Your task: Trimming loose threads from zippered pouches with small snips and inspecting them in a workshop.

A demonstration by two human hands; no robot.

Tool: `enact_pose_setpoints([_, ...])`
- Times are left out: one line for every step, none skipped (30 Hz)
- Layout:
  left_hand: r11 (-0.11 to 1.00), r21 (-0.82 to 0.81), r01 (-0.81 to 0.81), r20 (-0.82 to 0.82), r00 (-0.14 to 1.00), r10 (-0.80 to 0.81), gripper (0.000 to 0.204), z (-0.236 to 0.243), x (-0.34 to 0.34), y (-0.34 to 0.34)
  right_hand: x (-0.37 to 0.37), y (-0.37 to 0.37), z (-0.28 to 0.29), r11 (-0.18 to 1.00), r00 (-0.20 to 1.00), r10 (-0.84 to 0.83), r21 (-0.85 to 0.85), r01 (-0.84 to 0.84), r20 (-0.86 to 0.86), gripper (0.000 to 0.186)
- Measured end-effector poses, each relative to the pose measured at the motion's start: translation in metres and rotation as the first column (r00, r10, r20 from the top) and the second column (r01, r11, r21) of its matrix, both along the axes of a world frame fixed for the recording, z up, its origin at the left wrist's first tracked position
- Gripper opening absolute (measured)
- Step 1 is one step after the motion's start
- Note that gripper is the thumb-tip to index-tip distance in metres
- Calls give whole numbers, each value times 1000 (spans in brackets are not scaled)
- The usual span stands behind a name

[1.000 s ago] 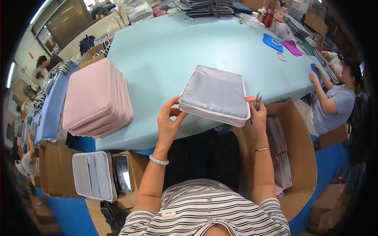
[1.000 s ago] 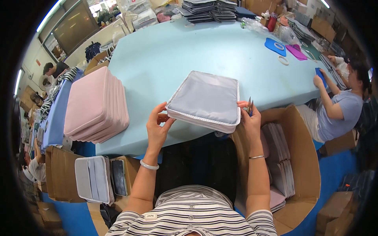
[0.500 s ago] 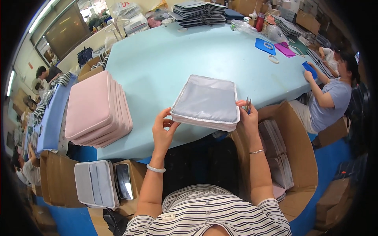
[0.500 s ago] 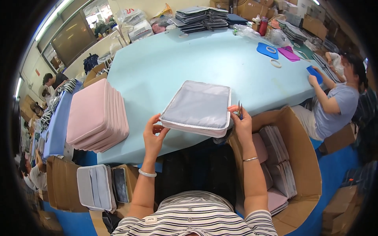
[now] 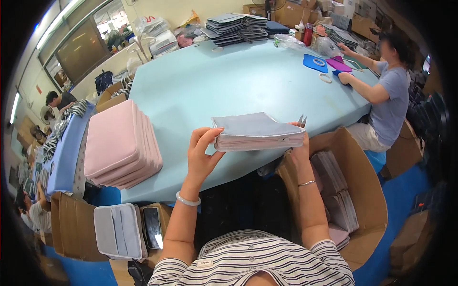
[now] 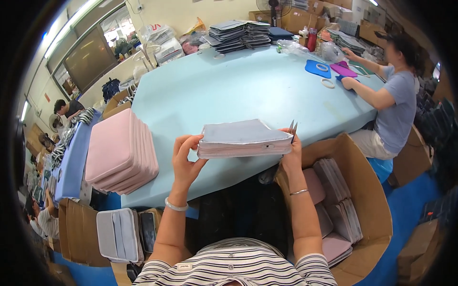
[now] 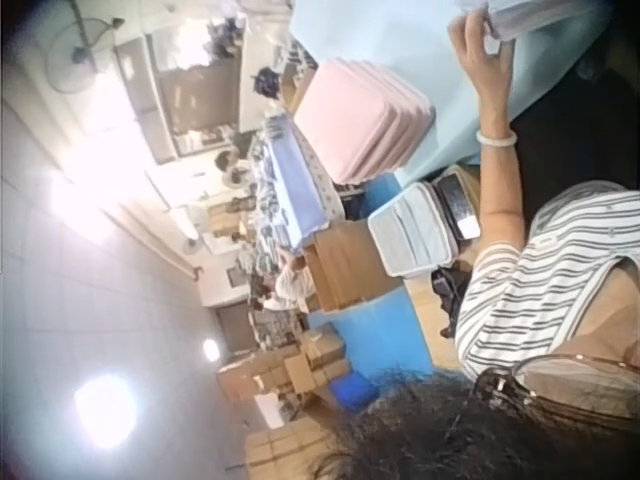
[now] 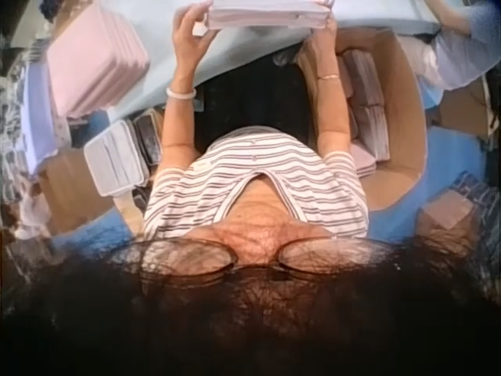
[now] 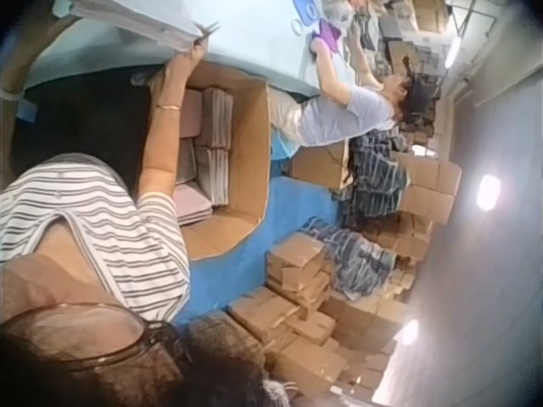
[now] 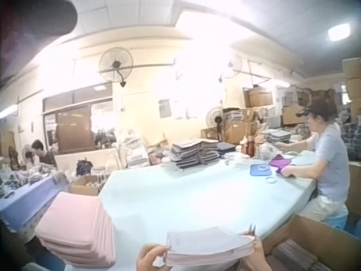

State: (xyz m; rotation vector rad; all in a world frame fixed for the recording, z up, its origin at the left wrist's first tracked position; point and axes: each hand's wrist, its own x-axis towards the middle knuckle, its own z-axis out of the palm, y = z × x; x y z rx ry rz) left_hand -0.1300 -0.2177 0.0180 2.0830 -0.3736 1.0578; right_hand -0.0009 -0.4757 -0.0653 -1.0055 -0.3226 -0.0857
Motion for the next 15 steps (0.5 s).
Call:
enact_pose_setpoints([999, 49, 4, 88, 996, -8, 59, 6, 6, 0, 0, 1, 3, 1000, 999, -25, 9, 25, -22, 13])
enact_pose_setpoints([995, 97, 3, 175, 984, -20, 59, 11, 12, -2, -1, 2, 4, 1000, 999, -29, 11, 29, -17, 13])
enact_pose_setpoints([998, 18, 68, 135, 988, -70, 61, 15, 17, -5, -2, 1, 5, 1000, 999, -20, 4, 21, -40, 13])
enact_pose_setpoints([978, -109, 177, -2, 984, -178, 63, 13, 20, -6, -3, 1, 6, 1000, 998, -12, -3, 12, -62, 13])
enact_pose_setpoints([933, -246, 262, -125, 946, -299, 65, 13, 23, -8, -2, -2, 4, 1000, 998, -17, -1, 17, -55, 13])
enact_pose_setpoints([918, -281, 278, -199, 919, -339, 59, 14, 25, -7, 0, -5, 1, 999, 994, -37, -1, 37, -104, 13])
enact_pose_setpoints([949, -171, 266, -197, 934, -298, 52, 15, 28, -9, 2, -8, 2, 999, 987, -53, -2, 54, -152, 13])
enact_pose_setpoints([967, -60, 249, -190, 948, -256, 45, 15, 32, -12, 4, -12, 4, 998, 988, -56, 0, 56, -146, 13])
enact_pose_setpoints([974, 55, 221, -144, 967, -211, 34, 16, 35, -17, 7, -18, 8, 964, 959, -256, -102, 245, -119, 14])
enact_pose_setpoints([972, 55, 228, -143, 965, -219, 34, 17, 36, -25, 4, -23, 12, 882, 891, -448, -199, 426, -77, 15])
enact_pose_setpoints([975, 50, 218, -115, 971, -211, 33, 19, 38, -31, 0, -26, 22, 871, 874, -482, -139, 471, -58, 16])
enact_pose_setpoints([977, 44, 209, -88, 975, -205, 33, 21, 40, -35, -7, -30, 32, 870, 874, -483, -138, 473, -56, 16])
enact_pose_setpoints([976, 60, 209, -78, 976, -204, 31, 23, 42, -41, -16, -35, 41, 861, 864, -502, -117, 495, -31, 15])
enact_pose_setpoints([973, 59, 222, -78, 973, -217, 31, 25, 43, -45, -24, -40, 49, 850, 853, -521, -95, 518, -9, 15])
enact_pose_setpoints([972, 91, 218, -59, 975, -213, 31, 26, 45, -50, -31, -40, 57, 782, 801, -577, -175, 598, 160, 10])
